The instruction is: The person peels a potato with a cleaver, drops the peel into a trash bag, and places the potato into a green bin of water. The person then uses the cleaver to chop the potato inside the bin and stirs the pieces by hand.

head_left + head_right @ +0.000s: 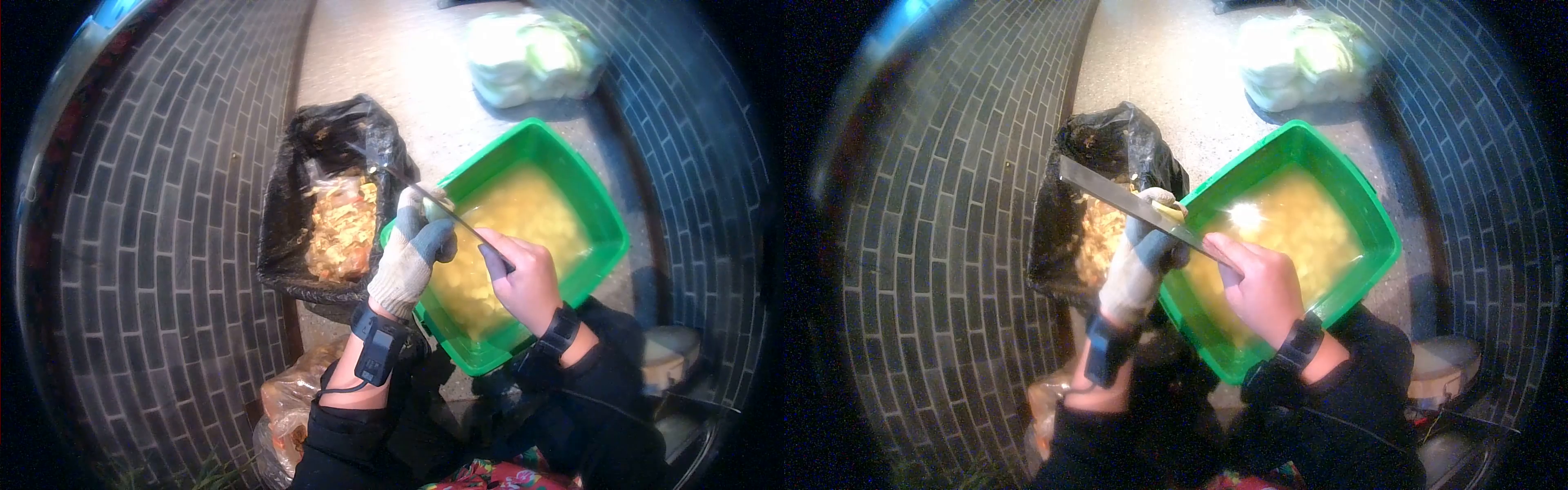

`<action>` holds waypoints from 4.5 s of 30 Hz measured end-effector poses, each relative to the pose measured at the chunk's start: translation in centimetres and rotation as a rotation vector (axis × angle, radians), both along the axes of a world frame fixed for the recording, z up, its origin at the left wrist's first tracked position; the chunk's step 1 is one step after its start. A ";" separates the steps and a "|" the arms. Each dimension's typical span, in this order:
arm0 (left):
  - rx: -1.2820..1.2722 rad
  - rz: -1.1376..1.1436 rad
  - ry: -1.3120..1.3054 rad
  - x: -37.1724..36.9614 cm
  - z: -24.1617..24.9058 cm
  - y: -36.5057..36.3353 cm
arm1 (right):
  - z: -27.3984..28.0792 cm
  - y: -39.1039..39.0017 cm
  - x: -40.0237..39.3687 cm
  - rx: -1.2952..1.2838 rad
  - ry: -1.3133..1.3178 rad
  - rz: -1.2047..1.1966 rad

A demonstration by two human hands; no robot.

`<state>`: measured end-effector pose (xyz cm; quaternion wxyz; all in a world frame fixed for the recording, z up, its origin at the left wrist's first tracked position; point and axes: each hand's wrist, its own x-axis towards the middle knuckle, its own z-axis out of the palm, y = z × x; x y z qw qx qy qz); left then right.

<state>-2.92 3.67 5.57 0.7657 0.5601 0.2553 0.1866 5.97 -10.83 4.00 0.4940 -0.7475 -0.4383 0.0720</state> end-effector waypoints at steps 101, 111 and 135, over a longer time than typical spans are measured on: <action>0.040 -0.129 0.027 0.0 0.0 -2.2 | 0.0 -0.4 2.1 0.079 -0.030 0.122; 0.032 -0.268 0.020 -1.0 0.7 -0.9 | 1.6 -1.1 3.0 0.001 0.387 0.205; -0.092 0.240 0.038 -1.2 -2.3 5.8 | 0.2 -1.1 3.0 -0.116 0.354 0.030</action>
